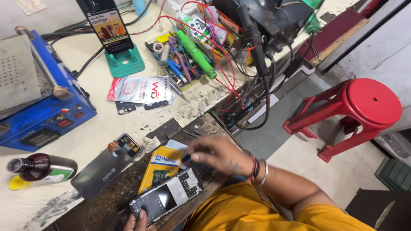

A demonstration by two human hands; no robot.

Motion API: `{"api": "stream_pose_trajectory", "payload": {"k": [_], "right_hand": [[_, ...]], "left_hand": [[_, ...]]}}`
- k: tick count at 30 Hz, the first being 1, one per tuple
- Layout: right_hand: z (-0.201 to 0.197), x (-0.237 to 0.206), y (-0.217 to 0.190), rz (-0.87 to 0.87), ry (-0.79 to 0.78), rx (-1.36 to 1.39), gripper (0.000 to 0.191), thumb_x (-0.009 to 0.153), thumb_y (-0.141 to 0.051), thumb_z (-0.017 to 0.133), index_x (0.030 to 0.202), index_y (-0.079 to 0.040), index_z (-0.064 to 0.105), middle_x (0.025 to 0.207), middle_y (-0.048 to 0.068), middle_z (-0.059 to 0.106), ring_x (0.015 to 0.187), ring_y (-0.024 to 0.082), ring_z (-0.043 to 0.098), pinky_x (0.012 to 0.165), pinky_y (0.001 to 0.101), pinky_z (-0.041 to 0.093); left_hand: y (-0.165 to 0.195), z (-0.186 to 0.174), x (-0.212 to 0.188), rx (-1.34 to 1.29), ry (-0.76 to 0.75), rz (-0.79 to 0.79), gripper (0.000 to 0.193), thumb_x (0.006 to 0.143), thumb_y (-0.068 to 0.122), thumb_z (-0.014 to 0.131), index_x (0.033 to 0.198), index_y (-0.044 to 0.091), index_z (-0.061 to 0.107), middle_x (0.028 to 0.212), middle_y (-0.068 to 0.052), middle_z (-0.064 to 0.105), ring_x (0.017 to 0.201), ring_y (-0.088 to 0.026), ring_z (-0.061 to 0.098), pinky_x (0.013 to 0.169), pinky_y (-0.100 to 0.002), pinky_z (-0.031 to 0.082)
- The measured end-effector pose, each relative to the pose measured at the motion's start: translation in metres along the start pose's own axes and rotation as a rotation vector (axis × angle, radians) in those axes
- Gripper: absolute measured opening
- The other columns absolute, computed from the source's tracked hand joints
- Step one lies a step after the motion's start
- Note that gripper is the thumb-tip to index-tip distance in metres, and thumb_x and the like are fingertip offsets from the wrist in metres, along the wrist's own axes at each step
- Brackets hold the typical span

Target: The person works at a repair bench on a disassembled smartphone, applying adhesive from a yellow applicator around the phone frame, positioning the battery, and handling the display assembly and flex cable. They press the frame, manipulate a green-handled tool, and finally hold the phone with the display and orange flex cable while fitting parts together.

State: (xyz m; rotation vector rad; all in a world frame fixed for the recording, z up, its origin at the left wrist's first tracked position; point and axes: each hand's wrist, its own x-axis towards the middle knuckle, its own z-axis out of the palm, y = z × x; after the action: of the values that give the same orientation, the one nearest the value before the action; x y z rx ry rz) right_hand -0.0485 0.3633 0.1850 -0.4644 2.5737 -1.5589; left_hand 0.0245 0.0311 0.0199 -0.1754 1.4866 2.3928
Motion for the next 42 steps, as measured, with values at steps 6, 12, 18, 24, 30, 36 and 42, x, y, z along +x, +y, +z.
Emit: {"api": "stream_pose_trajectory", "payload": {"k": [6, 12, 18, 24, 30, 36, 42], "right_hand": [[0.037, -0.054, 0.023, 0.079, -0.126, 0.182, 0.041, 0.098, -0.027, 0.072, 0.13, -0.003, 0.065, 0.081, 0.004, 0.067, 0.072, 0.01, 0.063, 0.066, 0.0281, 0.054], [0.053, -0.061, 0.036, 0.182, -0.179, 0.558, 0.033, 0.1, -0.019, 0.069, 0.129, -0.002, 0.064, 0.077, -0.004, 0.058, 0.072, 0.003, 0.056, 0.064, 0.0225, 0.053], [0.052, -0.064, 0.051, 0.114, -0.19, 0.606, 0.029, 0.106, -0.02, 0.069, 0.125, 0.001, 0.063, 0.082, -0.003, 0.058, 0.076, 0.004, 0.053, 0.068, 0.0222, 0.049], [0.045, -0.056, 0.055, 0.074, -0.149, 0.575, 0.036, 0.103, -0.022, 0.068, 0.133, -0.003, 0.063, 0.086, -0.003, 0.062, 0.079, 0.003, 0.055, 0.07, 0.0222, 0.047], [0.044, -0.069, 0.056, 0.07, -0.132, 0.582, 0.032, 0.103, -0.023, 0.068, 0.128, -0.002, 0.065, 0.085, -0.002, 0.064, 0.078, 0.004, 0.056, 0.069, 0.0223, 0.049], [0.04, -0.069, 0.055, 0.081, -0.142, 0.623, 0.033, 0.105, -0.022, 0.067, 0.13, -0.001, 0.064, 0.089, -0.002, 0.064, 0.08, 0.004, 0.057, 0.071, 0.0225, 0.05], [0.04, -0.069, 0.053, 0.27, -0.15, 0.716, 0.035, 0.099, -0.022, 0.066, 0.128, -0.003, 0.063, 0.079, -0.005, 0.06, 0.067, 0.006, 0.058, 0.061, 0.0232, 0.05]], "left_hand": [[0.013, 0.039, -0.014, -0.128, 0.04, 0.156, 0.042, 0.102, 0.011, 0.052, 0.139, -0.008, 0.052, 0.115, -0.023, 0.072, 0.08, -0.019, 0.068, 0.06, -0.038, 0.058], [0.024, 0.053, -0.023, -0.123, 0.052, 0.232, 0.039, 0.101, 0.006, 0.051, 0.135, -0.012, 0.053, 0.124, -0.026, 0.068, 0.101, -0.035, 0.072, 0.076, -0.049, 0.064], [0.023, 0.034, -0.009, -0.231, -0.059, 0.159, 0.039, 0.11, 0.004, 0.05, 0.143, -0.017, 0.052, 0.117, -0.037, 0.068, 0.087, -0.036, 0.074, 0.074, -0.04, 0.059], [0.035, 0.045, 0.008, 0.01, 0.052, 0.146, 0.041, 0.107, 0.007, 0.051, 0.143, -0.013, 0.052, 0.116, -0.033, 0.07, 0.088, -0.033, 0.075, 0.074, -0.039, 0.06], [0.032, 0.051, 0.005, 0.079, 0.069, 0.127, 0.044, 0.103, 0.01, 0.053, 0.142, -0.01, 0.052, 0.115, -0.028, 0.072, 0.089, -0.03, 0.076, 0.074, -0.038, 0.062], [0.024, 0.048, 0.005, 0.132, 0.072, 0.115, 0.047, 0.1, 0.014, 0.054, 0.142, -0.006, 0.051, 0.114, -0.024, 0.074, 0.089, -0.027, 0.077, 0.073, -0.038, 0.063], [0.011, 0.036, -0.01, 0.225, 0.088, 0.088, 0.049, 0.096, 0.017, 0.056, 0.141, -0.003, 0.051, 0.113, -0.019, 0.076, 0.09, -0.024, 0.078, 0.073, -0.037, 0.065]]}}
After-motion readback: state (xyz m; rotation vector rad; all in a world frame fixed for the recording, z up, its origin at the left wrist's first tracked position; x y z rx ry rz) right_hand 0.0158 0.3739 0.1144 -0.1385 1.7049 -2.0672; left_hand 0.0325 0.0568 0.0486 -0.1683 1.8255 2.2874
